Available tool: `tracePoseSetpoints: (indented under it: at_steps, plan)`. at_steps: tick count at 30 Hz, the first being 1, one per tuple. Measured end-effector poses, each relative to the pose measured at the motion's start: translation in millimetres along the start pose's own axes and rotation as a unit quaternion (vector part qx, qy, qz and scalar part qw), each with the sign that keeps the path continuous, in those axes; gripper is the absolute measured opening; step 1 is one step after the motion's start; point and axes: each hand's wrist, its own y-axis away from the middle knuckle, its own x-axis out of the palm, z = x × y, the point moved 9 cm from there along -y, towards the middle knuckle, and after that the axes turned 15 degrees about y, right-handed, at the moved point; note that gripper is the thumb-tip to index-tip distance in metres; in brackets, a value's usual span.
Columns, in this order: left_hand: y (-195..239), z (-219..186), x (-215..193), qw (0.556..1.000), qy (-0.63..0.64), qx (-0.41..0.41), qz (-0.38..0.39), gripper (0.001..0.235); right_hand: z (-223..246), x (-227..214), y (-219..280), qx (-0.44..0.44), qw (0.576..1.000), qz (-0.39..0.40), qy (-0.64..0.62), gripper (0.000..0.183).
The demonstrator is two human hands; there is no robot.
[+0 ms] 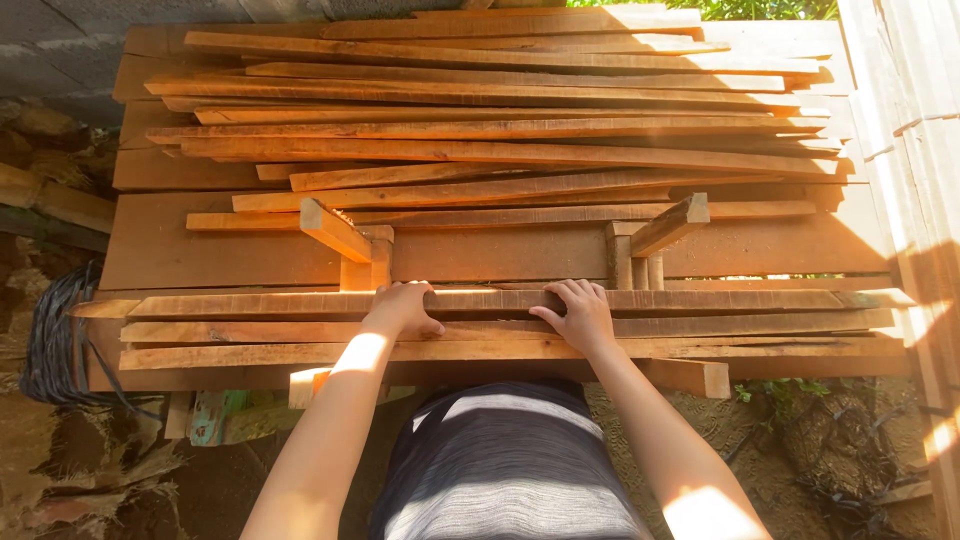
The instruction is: The person repeatedly picks up thin wooden planks from a pile and places them onto a lower stack. The hands lift each plank, align it, and set it down in a repetitive cycle.
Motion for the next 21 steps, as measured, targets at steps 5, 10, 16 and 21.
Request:
tracePoseSetpoints:
  at_steps: [5, 10, 16, 21]
  plan:
    - [-14.7, 13.9, 13.4, 1.000, 0.018, -0.006, 0.011, 0.079, -0.3, -3.6, -2.1, 0.016, 0.997, 0.070, -0.022, 0.041]
    - [-11.7, 5.8, 7.1, 0.998, -0.011, -0.023, 0.049, 0.078, -3.6, 5.9, -5.0, 0.031, 0.990, 0.136, -0.016, 0.043]
    - [-58.9, -4.2, 30.3, 0.995, -0.037, -0.006, 0.095, 0.081, 10.7, 4.6, -28.0, 0.013, 0.981, 0.191, -0.014, 0.047]
    - [-36.9, -35.6, 36.4, 0.994, -0.018, 0.017, 0.106, 0.075, 32.7, 31.7, -39.6, -0.006, 0.969, 0.244, -0.033, 0.051]
